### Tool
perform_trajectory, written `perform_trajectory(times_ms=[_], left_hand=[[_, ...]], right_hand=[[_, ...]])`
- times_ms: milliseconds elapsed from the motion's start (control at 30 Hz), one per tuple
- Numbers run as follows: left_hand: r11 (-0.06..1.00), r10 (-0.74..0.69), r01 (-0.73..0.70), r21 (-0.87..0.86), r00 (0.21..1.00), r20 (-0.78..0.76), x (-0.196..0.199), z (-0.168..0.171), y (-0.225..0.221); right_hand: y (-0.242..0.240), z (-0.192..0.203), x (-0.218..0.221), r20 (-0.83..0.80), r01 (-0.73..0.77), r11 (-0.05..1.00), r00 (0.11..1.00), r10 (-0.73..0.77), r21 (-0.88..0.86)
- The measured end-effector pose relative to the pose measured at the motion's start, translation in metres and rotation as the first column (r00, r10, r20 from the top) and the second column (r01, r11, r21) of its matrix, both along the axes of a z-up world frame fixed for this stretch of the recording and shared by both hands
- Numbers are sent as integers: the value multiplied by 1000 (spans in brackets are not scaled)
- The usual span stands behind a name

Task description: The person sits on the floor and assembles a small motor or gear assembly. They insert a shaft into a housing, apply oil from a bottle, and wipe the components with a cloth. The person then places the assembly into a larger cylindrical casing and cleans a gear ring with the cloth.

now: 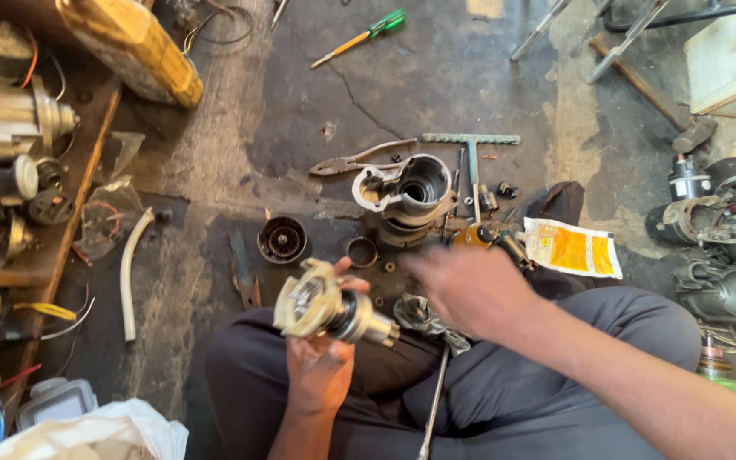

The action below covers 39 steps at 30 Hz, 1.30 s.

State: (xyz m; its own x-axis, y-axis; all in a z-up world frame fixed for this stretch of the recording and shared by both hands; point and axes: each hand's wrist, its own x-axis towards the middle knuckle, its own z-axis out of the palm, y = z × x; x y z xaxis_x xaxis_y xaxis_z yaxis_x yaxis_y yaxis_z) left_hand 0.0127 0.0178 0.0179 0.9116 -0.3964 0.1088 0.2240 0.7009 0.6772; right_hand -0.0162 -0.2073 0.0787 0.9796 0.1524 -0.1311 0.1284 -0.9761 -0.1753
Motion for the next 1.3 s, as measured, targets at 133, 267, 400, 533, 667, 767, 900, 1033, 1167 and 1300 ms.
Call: perform_trajectory(times_ms=[133, 267, 400, 533, 667, 767, 900, 1033, 1167, 1300], left_hand=[[998, 59, -60, -7, 998, -30, 8, -1, 0], [999, 42, -42, 3, 998, -36, 13, -7, 1], [970, -1, -22, 242, 996, 94, 19, -25, 8], [922, -88, 7, 388, 978, 191, 30, -61, 20], [973, -111, 70, 220, 977, 180, 43, -99, 18], [974, -212, 226, -15, 932, 294, 59, -115, 6], [985, 59, -68, 159, 996, 60, 31, -103, 4], [975, 74, -94, 203, 992, 103, 32, -83, -1], [945, 51, -123, 304, 971, 233, 37, -62, -4], [969, 152, -156, 194, 988, 39, 25, -43, -17]], right_hand=[[6, 45, 60, 386, 84, 979, 910, -152, 187], [22, 55, 119, 39, 232, 973, 972, -231, -14], [33, 43, 113, -99, 157, 987, 982, -160, -39], [22, 32, 99, 42, 37, 999, 998, -37, -11], [2, 33, 86, 83, -233, 972, 969, 231, 12], [-14, 35, 72, -137, -319, 946, 936, 324, 59], [-35, 36, 64, -122, -376, 926, 919, 375, 16], [-59, 48, 53, 157, -299, 946, 947, 278, 126], [-49, 40, 54, -185, 445, 894, 876, -446, -50], [-40, 27, 62, -338, 445, 877, 809, -481, -181]])
